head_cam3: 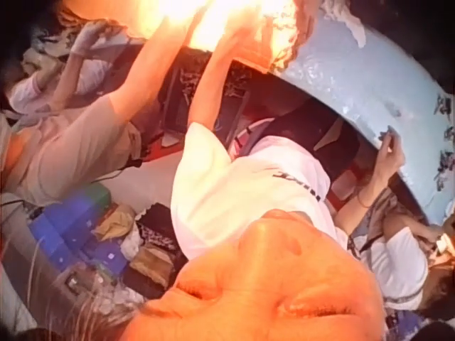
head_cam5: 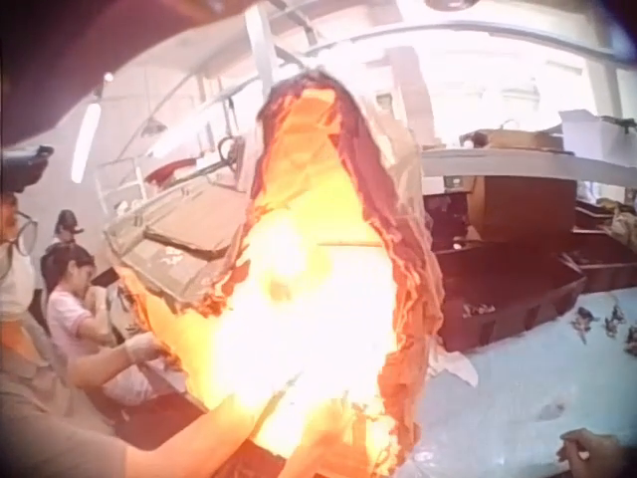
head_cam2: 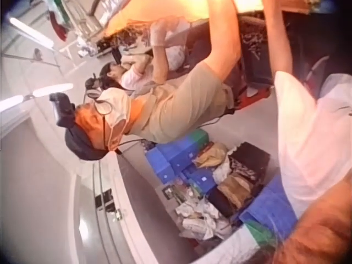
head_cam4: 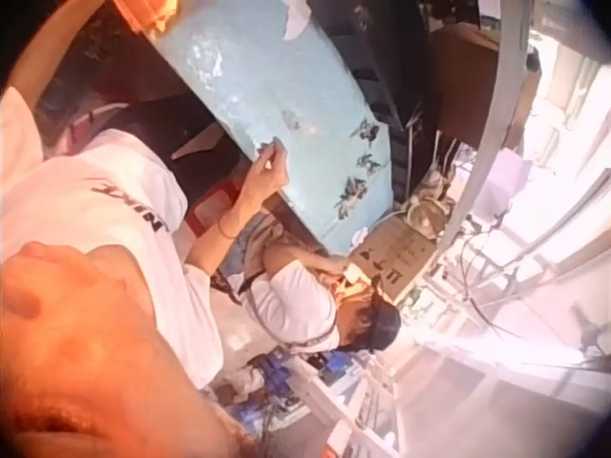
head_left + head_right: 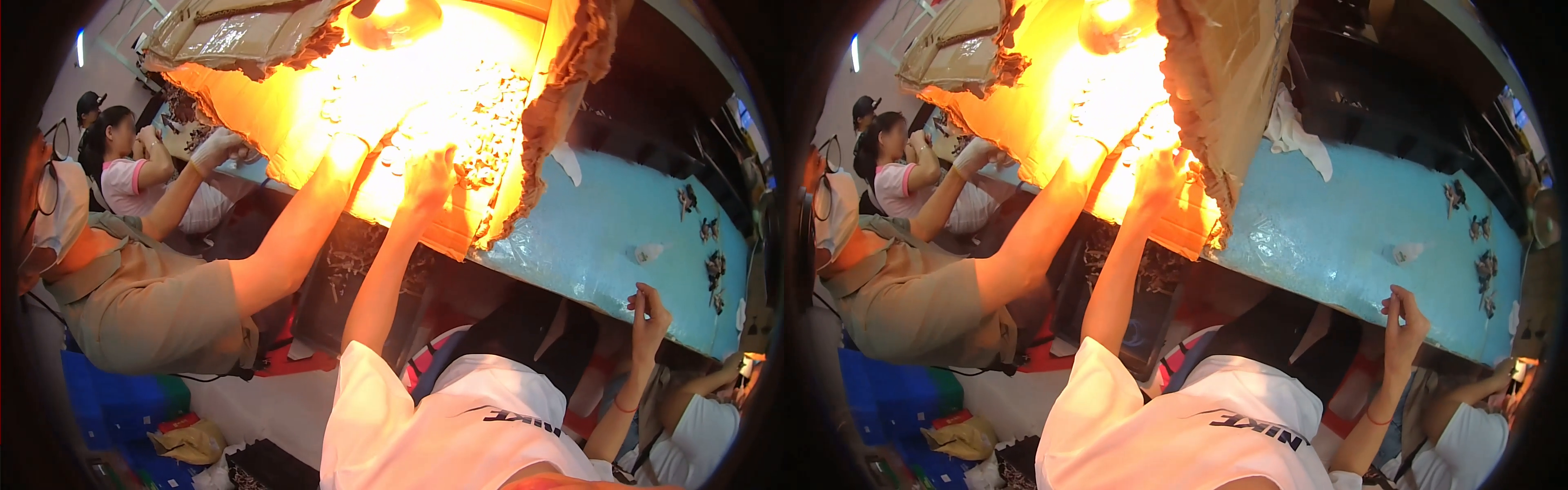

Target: The person assembles toy figurines by applying glue from a bottle onto components and attaching the parts together by hand.

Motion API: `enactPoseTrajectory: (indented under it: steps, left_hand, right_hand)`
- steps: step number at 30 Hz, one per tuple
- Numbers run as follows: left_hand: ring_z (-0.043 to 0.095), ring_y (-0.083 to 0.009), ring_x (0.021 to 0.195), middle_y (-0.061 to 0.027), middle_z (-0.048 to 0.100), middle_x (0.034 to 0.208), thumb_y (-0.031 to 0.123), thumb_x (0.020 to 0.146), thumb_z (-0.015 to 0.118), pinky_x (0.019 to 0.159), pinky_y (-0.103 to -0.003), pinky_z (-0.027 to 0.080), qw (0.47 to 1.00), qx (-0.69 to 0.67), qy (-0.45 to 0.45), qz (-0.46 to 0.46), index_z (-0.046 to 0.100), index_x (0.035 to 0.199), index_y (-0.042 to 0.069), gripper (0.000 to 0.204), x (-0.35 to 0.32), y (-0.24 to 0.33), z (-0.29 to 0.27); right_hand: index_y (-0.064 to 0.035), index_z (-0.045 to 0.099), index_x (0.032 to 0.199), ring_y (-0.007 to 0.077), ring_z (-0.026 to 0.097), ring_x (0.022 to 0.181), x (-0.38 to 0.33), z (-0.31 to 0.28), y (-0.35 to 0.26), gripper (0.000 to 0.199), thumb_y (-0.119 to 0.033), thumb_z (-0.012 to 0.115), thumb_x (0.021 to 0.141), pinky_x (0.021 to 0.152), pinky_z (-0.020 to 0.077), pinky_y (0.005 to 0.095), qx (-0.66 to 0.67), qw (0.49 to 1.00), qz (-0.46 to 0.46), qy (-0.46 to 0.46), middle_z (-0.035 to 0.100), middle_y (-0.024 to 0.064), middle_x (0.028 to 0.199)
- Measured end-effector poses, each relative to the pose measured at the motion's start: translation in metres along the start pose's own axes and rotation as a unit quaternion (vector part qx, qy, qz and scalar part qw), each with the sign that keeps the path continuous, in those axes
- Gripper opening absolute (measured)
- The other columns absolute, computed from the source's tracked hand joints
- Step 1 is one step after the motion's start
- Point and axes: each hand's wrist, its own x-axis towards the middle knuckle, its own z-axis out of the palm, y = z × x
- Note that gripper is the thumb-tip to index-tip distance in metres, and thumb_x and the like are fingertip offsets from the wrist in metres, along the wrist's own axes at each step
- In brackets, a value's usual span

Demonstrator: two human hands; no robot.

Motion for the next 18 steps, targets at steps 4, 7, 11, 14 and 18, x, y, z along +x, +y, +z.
enactPoseTrajectory:
  steps: [4, 7, 11, 14, 18]
  left_hand:
    - [0.062, -0.0243, 0.062, -0.0154, 0.063, 0.072, 0.009, 0.075, 0.065, 0.060, -0.035, 0.048, 1.000, -0.003, 0.004, -0.006, 0.062, 0.091, 0.000, 0.018, -0.001, -0.016, 0.014]
    - [0.062, -0.0240, 0.062, -0.0152, 0.063, 0.071, 0.009, 0.075, 0.065, 0.060, -0.035, 0.048, 0.999, -0.029, -0.002, -0.031, 0.062, 0.090, 0.000, 0.018, 0.002, -0.018, 0.013]
    - [0.062, -0.0235, 0.061, -0.0150, 0.063, 0.071, 0.009, 0.075, 0.065, 0.060, -0.035, 0.048, 0.996, -0.060, -0.014, -0.064, 0.062, 0.090, 0.000, 0.018, 0.001, -0.023, 0.011]
    - [0.062, -0.0232, 0.061, -0.0148, 0.063, 0.071, 0.009, 0.075, 0.065, 0.059, -0.034, 0.048, 0.993, -0.081, -0.028, -0.087, 0.063, 0.090, 0.000, 0.017, 0.000, -0.026, 0.007]
    - [0.061, -0.0228, 0.060, -0.0146, 0.063, 0.071, 0.008, 0.075, 0.065, 0.059, -0.034, 0.048, 0.986, -0.109, -0.046, -0.114, 0.063, 0.089, 0.000, 0.017, 0.001, -0.029, 0.001]
  right_hand:
    - [0.0012, 0.060, 0.096, 0.0107, 0.059, 0.058, 0.002, 0.007, -0.007, 0.013, 0.001, 0.051, 0.086, 0.053, 0.0454, 0.0229, -0.010, 1.000, -0.016, -0.020, 0.061, 0.0077, 0.067]
    - [0.0011, 0.060, 0.095, 0.0109, 0.059, 0.058, 0.001, 0.007, -0.009, 0.012, 0.001, 0.052, 0.086, 0.053, 0.0451, 0.0232, -0.014, 0.999, -0.015, -0.025, 0.061, 0.0079, 0.067]
    - [0.0014, 0.059, 0.094, 0.0130, 0.058, 0.059, -0.001, 0.008, -0.010, 0.010, 0.001, 0.053, 0.085, 0.055, 0.0452, 0.0248, -0.024, 0.999, -0.003, -0.036, 0.060, 0.0104, 0.068]
    - [0.0014, 0.059, 0.093, 0.0150, 0.059, 0.059, -0.002, 0.011, -0.010, 0.010, 0.001, 0.054, 0.084, 0.056, 0.0456, 0.0261, -0.027, 0.998, -0.020, -0.052, 0.060, 0.0115, 0.069]
    - [0.0012, 0.060, 0.093, 0.0166, 0.061, 0.061, -0.005, 0.014, -0.008, 0.011, 0.001, 0.055, 0.083, 0.056, 0.0463, 0.0270, -0.045, 0.996, -0.037, -0.063, 0.061, 0.0121, 0.069]
